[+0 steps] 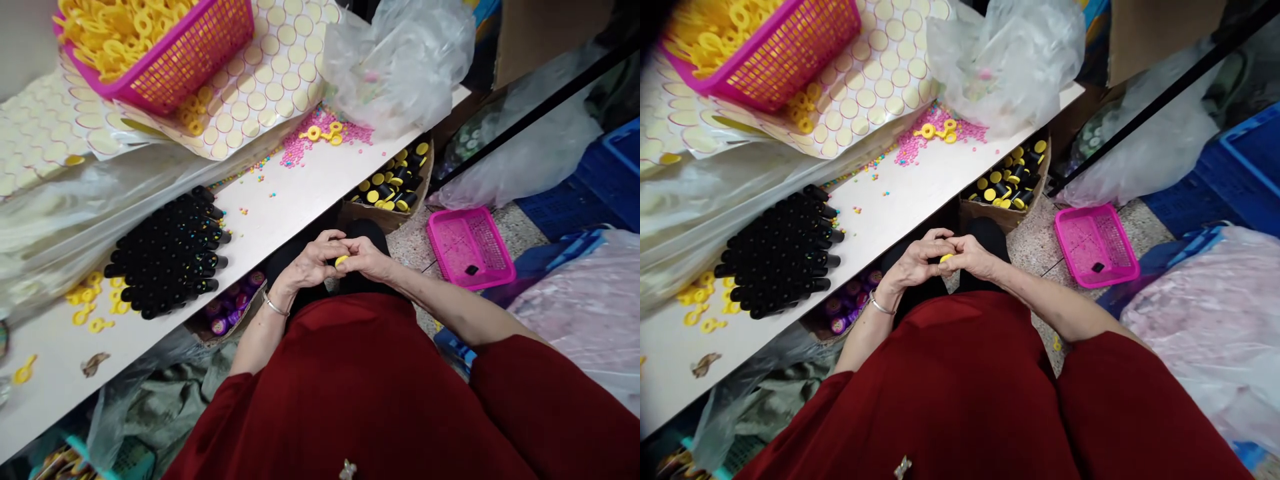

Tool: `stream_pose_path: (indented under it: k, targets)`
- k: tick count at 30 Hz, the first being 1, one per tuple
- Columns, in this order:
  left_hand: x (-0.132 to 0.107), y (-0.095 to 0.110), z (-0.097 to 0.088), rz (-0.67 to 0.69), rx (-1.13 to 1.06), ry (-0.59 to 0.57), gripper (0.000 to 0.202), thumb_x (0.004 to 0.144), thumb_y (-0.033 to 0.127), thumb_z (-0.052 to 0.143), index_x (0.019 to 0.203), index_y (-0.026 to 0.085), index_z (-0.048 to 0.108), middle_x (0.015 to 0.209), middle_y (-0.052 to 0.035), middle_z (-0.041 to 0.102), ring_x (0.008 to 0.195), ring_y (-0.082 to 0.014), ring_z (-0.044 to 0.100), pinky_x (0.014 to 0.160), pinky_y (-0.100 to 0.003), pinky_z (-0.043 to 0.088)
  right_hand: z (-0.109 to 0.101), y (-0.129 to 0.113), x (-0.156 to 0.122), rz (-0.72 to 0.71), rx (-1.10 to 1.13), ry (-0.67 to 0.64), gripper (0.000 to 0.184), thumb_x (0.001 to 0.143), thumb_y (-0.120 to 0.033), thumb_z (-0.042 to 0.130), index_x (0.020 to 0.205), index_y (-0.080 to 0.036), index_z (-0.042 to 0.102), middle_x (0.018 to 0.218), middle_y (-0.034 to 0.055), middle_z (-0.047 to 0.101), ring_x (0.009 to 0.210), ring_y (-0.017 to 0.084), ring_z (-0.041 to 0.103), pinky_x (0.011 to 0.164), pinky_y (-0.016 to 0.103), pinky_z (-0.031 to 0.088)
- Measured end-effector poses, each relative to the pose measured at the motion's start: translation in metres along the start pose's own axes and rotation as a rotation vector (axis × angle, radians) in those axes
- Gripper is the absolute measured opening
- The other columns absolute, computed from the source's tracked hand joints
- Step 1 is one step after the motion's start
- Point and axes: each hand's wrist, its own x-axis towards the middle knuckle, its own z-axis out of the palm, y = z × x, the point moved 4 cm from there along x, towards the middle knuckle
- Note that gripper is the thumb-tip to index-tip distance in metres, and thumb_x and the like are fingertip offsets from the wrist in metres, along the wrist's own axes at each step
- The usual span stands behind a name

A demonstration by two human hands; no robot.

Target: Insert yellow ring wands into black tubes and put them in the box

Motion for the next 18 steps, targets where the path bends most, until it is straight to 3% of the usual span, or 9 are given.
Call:
stream_pose_path:
  k: [2,8,12,18]
  targets:
    - [0.0,-0.006,-0.001,-0.013,-0.032,0.048,0.02,0.07,0.032,0.072,0.084,0.018,0.072,0.08,-0.0063,0.068,0.111,-0.0262,0.052,0.104,-0.049,0.035,-0.003,0.005,-0.001,-0.034,0.06,0.06,0.031,0.054,-0.025,0.078,0.082,-0.013,0.069,0.079,-0.0004,0.063,0.074,0.011,0.056,0.067,0.024,0.045]
    - [-0.001,-0.014,0.001,-0.037,-0.068,0.118,0.03,0.063,0.034,0.078,0.088,0.018,0.072,0.085,-0.0074,0.067,0.114,-0.0277,0.05,0.101,-0.049,0.038,-0.007,0.01,-0.01,-0.042,0.181,0.039,0.059,0.043,-0.02,0.086,0.099,-0.018,0.068,0.098,0.0018,0.064,0.088,0.014,0.058,0.076,0.027,0.049]
    - [0.0,-0.014,0.006,-0.07,-0.047,0.089,0.024,0.064,0.029,0.076,0.085,0.019,0.072,0.082,-0.0058,0.066,0.113,-0.0273,0.05,0.102,-0.05,0.037,-0.006,0.013,-0.012,0.002,0.222,0.011,0.051,0.054,-0.032,0.083,0.098,-0.015,0.065,0.091,0.0031,0.063,0.076,0.013,0.061,0.065,0.027,0.053]
    - [0.002,-0.007,0.008,-0.044,-0.051,0.079,0.02,0.071,0.03,0.07,0.086,0.017,0.071,0.079,-0.0064,0.066,0.11,-0.026,0.051,0.102,-0.048,0.037,-0.003,0.01,-0.012,0.061,0.189,-0.019,0.045,0.059,-0.025,0.08,0.099,-0.013,0.062,0.088,0.003,0.063,0.07,0.011,0.063,0.063,0.025,0.056]
